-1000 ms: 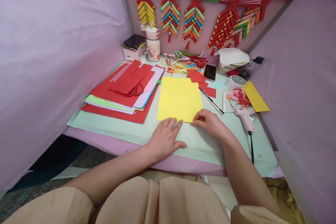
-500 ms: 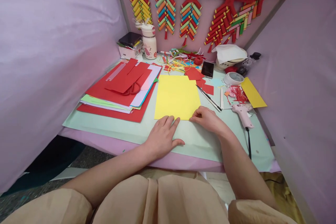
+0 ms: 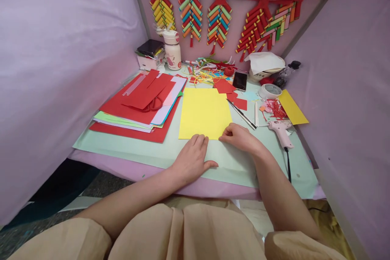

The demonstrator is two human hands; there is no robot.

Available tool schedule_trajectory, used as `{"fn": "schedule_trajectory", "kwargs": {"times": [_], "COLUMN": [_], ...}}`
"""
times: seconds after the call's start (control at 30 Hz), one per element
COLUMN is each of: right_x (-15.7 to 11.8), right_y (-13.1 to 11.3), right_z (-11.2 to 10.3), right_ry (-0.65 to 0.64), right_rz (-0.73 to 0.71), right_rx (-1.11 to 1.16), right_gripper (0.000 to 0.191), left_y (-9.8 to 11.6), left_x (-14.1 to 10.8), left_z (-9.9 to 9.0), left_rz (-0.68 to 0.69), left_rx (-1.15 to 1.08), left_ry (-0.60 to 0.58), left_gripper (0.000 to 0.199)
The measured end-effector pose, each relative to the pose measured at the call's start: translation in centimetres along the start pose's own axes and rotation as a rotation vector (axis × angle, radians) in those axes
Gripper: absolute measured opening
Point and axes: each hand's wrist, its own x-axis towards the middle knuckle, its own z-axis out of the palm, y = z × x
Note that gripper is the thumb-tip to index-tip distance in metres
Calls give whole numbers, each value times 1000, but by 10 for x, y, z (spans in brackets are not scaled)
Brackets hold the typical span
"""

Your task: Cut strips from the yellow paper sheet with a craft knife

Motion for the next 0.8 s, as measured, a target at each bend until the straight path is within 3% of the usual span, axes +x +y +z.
{"fn": "schedule_trajectory", "kwargs": {"times": [0.5, 0.8], "right_x": [-7, -8], "right_y": [21, 16], "right_z": [-1, -4], "right_ry": [45, 39], "right_rz": [28, 28], "right_rx": [13, -36], "right_gripper": [24, 21], "left_y": [18, 21], "left_x": [3, 4], "left_z": [1, 2], "left_rz": [-94, -114], "left_rx": [18, 18], "left_ry": [-34, -6], "left_gripper": [89, 88]}}
